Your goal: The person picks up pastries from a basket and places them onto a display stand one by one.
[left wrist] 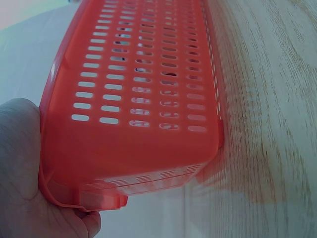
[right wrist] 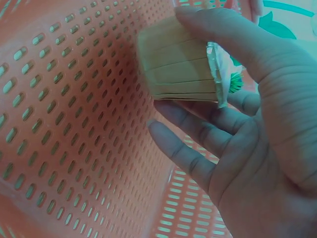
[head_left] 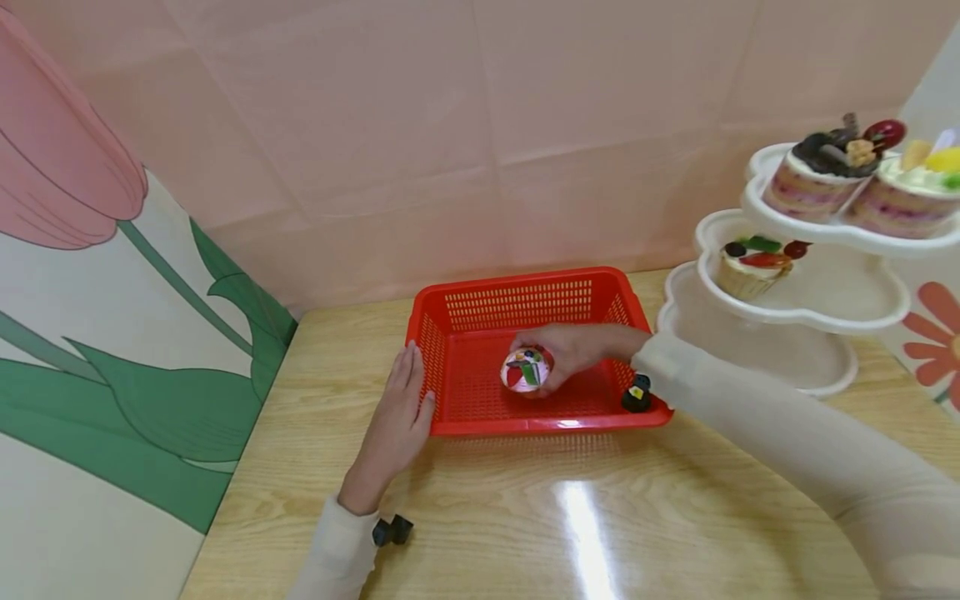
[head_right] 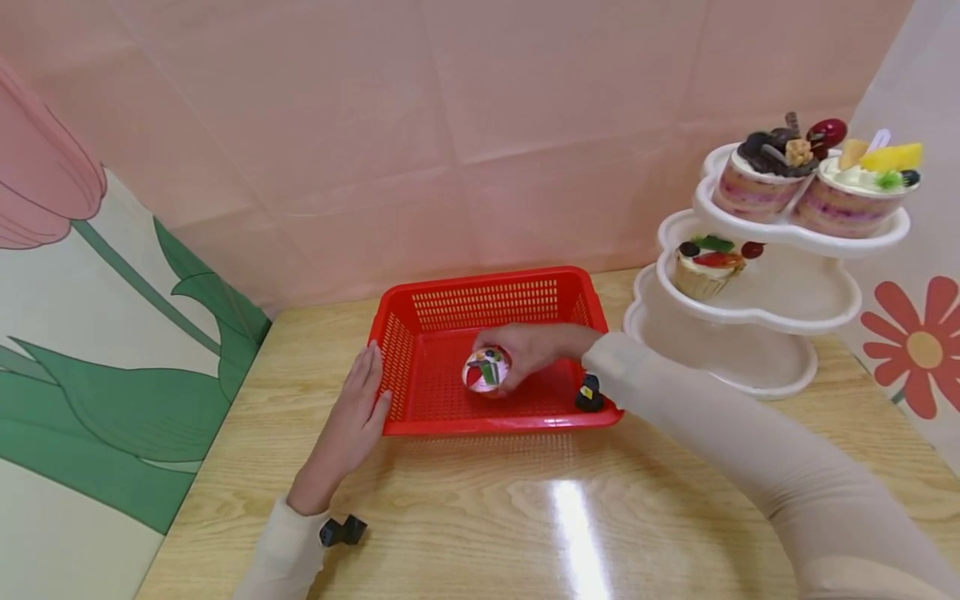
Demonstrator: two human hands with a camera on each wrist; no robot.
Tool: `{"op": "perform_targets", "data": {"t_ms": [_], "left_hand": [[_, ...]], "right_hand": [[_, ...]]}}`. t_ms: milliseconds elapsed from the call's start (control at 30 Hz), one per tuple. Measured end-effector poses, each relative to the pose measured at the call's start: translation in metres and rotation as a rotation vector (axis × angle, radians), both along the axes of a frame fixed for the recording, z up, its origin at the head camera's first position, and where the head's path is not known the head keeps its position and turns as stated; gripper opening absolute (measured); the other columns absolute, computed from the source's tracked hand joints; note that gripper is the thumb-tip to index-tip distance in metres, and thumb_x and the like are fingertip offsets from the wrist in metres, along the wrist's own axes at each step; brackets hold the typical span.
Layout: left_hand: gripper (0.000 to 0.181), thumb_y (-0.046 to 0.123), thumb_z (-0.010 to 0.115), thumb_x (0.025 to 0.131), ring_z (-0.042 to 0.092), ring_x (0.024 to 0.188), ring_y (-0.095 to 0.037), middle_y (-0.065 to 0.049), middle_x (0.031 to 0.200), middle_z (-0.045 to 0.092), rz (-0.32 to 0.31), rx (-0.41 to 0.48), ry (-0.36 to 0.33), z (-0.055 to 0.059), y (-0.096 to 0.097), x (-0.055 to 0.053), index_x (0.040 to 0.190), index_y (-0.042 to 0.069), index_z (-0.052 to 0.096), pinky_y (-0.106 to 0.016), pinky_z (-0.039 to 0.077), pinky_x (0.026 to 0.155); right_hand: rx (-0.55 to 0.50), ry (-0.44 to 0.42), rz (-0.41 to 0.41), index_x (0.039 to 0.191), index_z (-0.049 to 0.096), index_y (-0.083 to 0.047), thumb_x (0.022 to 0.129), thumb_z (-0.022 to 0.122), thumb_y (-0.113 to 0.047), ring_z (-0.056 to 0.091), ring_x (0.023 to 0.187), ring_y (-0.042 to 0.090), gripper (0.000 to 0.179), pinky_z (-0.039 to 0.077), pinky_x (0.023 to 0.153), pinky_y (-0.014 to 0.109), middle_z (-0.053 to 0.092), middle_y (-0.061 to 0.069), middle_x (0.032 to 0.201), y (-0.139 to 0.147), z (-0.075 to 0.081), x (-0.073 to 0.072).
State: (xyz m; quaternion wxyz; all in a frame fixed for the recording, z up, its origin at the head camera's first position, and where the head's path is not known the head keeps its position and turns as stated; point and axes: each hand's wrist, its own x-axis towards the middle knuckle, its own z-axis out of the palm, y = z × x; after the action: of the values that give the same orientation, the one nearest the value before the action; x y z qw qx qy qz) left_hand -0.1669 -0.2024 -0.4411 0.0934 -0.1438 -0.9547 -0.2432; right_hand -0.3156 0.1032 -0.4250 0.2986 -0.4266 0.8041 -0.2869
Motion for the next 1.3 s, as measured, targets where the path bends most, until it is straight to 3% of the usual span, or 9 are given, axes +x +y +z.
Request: {"op": "perform_targets", "data": {"t_ms": [200,800,1300], "left_hand": [[0.063,0.014,0.048,0.106,0.003,0.156,-0.024,-0.016,0.169,0.011,-0.005,0.001,0.010,0.001,0.000,0.000,0.158,-0.005,0.020,-0.048,0.019,0.122],[0.063,0.015,0.048,0.105,0.004,0.156,-0.026,-0.017,0.168,0.013,0.003,-0.013,0.019,0.002,-0.002,0.000,0.158,-0.006,0.021,-0.049,0.020,0.122],[0.063,0.017,0.047,0.106,0.003,0.156,-0.025,-0.017,0.169,0.011,-0.001,-0.013,0.008,-0.002,-0.002,-0.001,0.158,-0.006,0.019,-0.048,0.019,0.122]], "right_hand": [[-0.061,-0.038,-0.016,0.133,0.051,-0.019,0.080,0.088,-0.029,0.057,0.113,0.019,0.065,0.051,0.097,0.035,0.061,0.001,0.125,-0.001,0.003,0.001],[-0.176,-0.017,-0.033,0.132,0.052,-0.016,0.080,0.087,-0.023,0.059,0.109,0.021,0.062,0.053,0.094,0.040,0.063,0.000,0.120,-0.005,0.004,0.002],[-0.198,0.007,-0.049,0.131,0.056,-0.016,0.079,0.088,-0.025,0.058,0.110,0.022,0.061,0.052,0.094,0.043,0.064,0.000,0.120,-0.001,0.012,0.000]]}}
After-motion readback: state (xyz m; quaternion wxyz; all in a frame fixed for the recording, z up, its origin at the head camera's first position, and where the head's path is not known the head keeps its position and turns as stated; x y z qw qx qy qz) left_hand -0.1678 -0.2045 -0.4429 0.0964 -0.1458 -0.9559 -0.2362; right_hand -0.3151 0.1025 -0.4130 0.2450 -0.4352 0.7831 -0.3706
